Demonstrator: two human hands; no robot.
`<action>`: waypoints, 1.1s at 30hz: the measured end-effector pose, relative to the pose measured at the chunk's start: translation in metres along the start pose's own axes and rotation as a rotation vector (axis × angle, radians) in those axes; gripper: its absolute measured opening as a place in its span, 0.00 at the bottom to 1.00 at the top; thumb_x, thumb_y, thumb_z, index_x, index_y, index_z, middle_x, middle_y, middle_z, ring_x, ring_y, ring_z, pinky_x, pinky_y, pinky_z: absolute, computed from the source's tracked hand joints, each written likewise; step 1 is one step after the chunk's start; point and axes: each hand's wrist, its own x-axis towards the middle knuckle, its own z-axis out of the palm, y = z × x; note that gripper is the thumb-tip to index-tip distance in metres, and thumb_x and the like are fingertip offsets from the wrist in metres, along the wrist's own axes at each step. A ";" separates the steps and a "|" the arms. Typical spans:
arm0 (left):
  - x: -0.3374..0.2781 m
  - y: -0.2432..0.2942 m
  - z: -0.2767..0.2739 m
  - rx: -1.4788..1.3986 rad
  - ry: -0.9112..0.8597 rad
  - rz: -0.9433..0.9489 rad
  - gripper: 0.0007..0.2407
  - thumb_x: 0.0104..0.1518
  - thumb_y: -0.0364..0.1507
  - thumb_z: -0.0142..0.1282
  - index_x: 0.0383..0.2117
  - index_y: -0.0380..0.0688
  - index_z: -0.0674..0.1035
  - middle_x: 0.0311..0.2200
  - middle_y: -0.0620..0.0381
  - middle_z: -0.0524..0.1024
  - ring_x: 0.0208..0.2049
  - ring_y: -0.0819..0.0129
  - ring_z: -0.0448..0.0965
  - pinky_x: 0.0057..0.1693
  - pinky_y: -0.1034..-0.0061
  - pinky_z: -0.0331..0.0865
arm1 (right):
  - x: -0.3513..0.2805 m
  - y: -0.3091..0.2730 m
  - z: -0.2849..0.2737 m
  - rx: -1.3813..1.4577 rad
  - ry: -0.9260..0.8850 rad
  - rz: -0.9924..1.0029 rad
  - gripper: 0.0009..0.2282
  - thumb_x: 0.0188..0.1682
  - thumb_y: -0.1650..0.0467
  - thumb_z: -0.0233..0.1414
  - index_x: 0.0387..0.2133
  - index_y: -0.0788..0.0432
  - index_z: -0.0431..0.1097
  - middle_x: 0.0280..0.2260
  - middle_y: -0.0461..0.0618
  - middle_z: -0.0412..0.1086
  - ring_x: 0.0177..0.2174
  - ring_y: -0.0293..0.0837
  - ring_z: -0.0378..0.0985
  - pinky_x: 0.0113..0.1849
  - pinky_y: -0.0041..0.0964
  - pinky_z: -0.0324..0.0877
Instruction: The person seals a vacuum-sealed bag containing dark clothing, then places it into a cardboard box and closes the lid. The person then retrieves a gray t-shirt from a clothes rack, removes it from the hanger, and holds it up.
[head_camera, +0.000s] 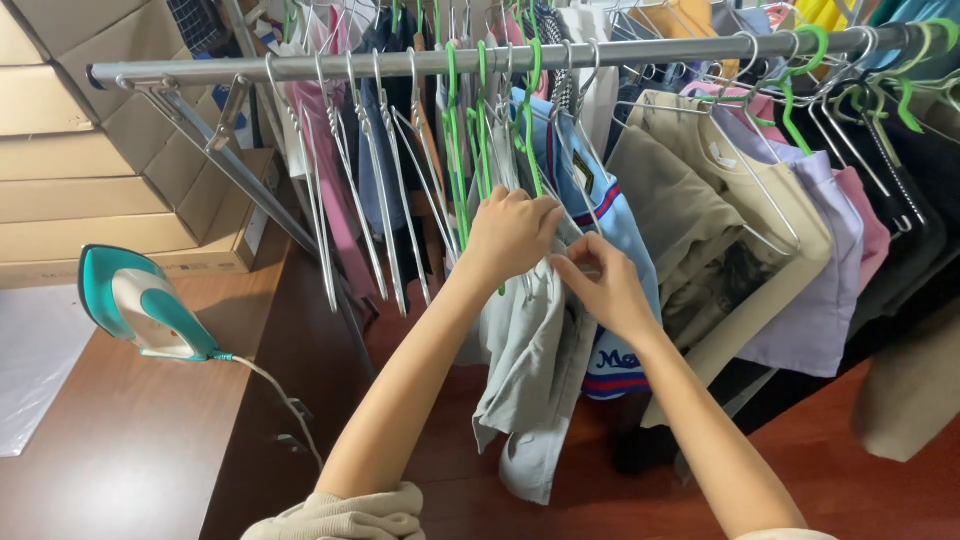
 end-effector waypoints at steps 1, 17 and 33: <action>0.001 0.000 -0.001 -0.001 0.004 0.005 0.13 0.54 0.39 0.39 0.33 0.54 0.78 0.26 0.52 0.74 0.34 0.56 0.72 0.38 0.68 0.66 | -0.004 -0.005 0.001 -0.003 0.005 -0.003 0.12 0.43 0.64 0.53 0.23 0.62 0.64 0.26 0.55 0.68 0.38 0.51 0.72 0.35 0.41 0.70; 0.003 0.022 -0.044 -0.425 0.175 0.089 0.18 0.59 0.40 0.31 0.31 0.46 0.76 0.17 0.54 0.72 0.27 0.57 0.71 0.37 0.66 0.65 | -0.045 -0.006 0.005 -0.074 -0.043 -0.174 0.07 0.38 0.69 0.55 0.20 0.59 0.66 0.27 0.54 0.71 0.32 0.53 0.75 0.33 0.43 0.72; -0.005 0.039 -0.078 -1.385 0.115 0.050 0.21 0.59 0.42 0.31 0.52 0.43 0.64 0.37 0.40 0.71 0.29 0.58 0.79 0.43 0.68 0.67 | -0.003 0.052 0.030 0.231 0.095 -0.053 0.09 0.46 0.66 0.49 0.24 0.60 0.64 0.18 0.48 0.63 0.26 0.32 0.64 0.25 0.27 0.58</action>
